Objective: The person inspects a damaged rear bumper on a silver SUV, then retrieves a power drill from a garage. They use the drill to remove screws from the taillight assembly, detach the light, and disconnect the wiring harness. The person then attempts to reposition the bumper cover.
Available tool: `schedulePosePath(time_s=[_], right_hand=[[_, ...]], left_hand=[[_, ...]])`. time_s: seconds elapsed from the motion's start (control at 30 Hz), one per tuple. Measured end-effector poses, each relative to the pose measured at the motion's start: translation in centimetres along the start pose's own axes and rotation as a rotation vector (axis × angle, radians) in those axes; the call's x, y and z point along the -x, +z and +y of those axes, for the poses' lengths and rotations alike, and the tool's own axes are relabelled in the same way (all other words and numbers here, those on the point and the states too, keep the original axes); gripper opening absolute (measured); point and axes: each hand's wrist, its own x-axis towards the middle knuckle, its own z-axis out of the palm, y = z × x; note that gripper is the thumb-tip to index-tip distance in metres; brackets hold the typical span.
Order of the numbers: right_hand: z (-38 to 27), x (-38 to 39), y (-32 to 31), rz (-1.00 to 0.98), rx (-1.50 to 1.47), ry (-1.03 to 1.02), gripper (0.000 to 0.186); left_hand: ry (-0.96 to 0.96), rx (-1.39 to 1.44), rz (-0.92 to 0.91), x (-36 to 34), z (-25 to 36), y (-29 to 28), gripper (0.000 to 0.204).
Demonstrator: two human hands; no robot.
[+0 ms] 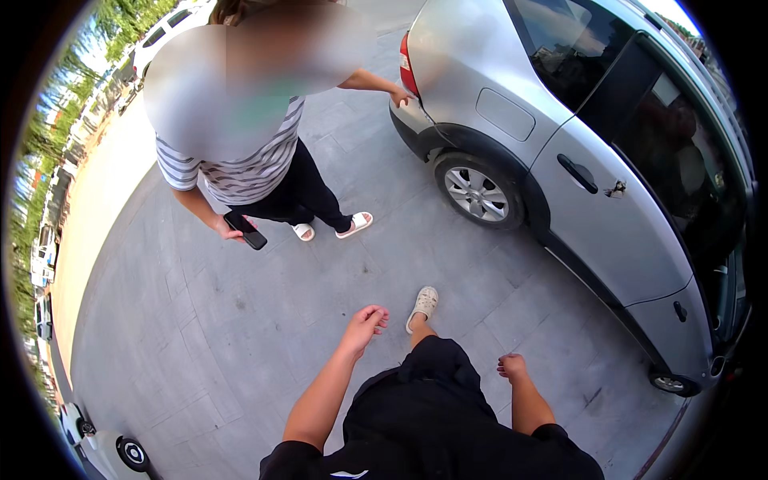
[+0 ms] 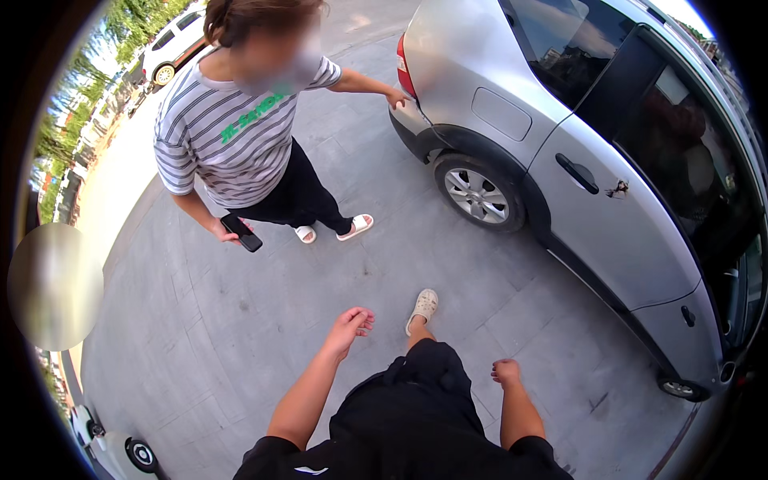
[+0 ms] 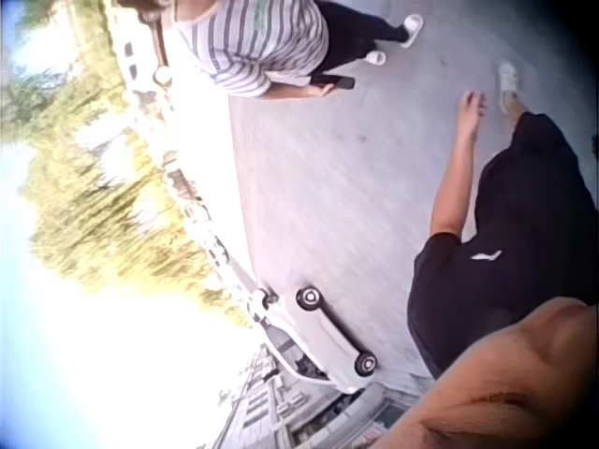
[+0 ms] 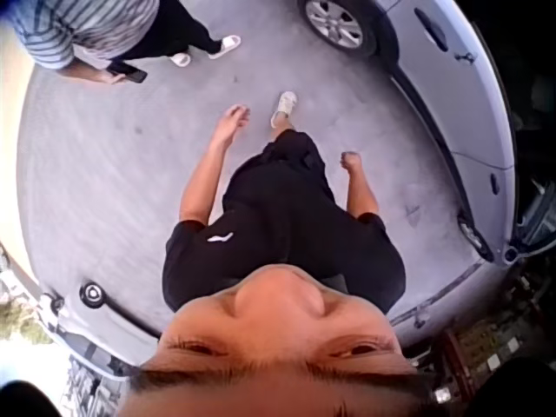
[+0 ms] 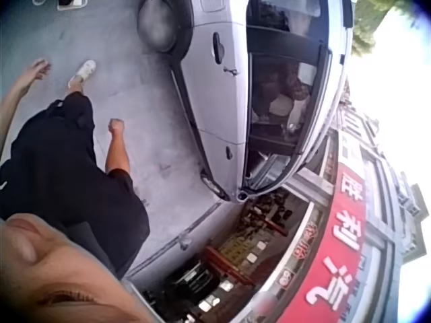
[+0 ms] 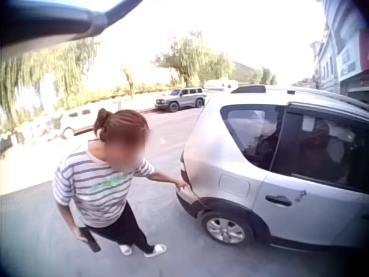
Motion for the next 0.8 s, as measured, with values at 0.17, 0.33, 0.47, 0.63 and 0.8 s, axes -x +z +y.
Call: schedulePosePath(time_s=[0.17, 0.33, 0.47, 0.63, 0.8], right_hand=[[-16.6, -3.3, 4.9, -0.05, -0.11, -0.091, 0.016], [-35.5, -7.6, 7.2, -0.05, -0.007, -0.394, 0.019], [-49.4, -9.9, 9.0, -0.068, -0.104, -0.542, 0.019], [-61.5, -13.0, 13.3, -0.057, -0.233, -0.585, 0.022], [-68.6, -19.4, 20.9, 0.029, -0.356, -0.593, 0.027]], left_hand=[[0.003, -0.05, -0.052, -10.7, 10.8, 3.0, 0.021], [-0.017, -0.056, -0.07, -20.4, 17.3, 3.7, 0.021], [-0.004, -0.024, -0.063, -28.8, 20.4, 1.5, 0.023], [0.064, -0.059, -0.067, -42.4, 23.2, -3.0, 0.025], [0.191, -0.172, -0.091, -59.3, 26.0, -6.9, 0.034]])
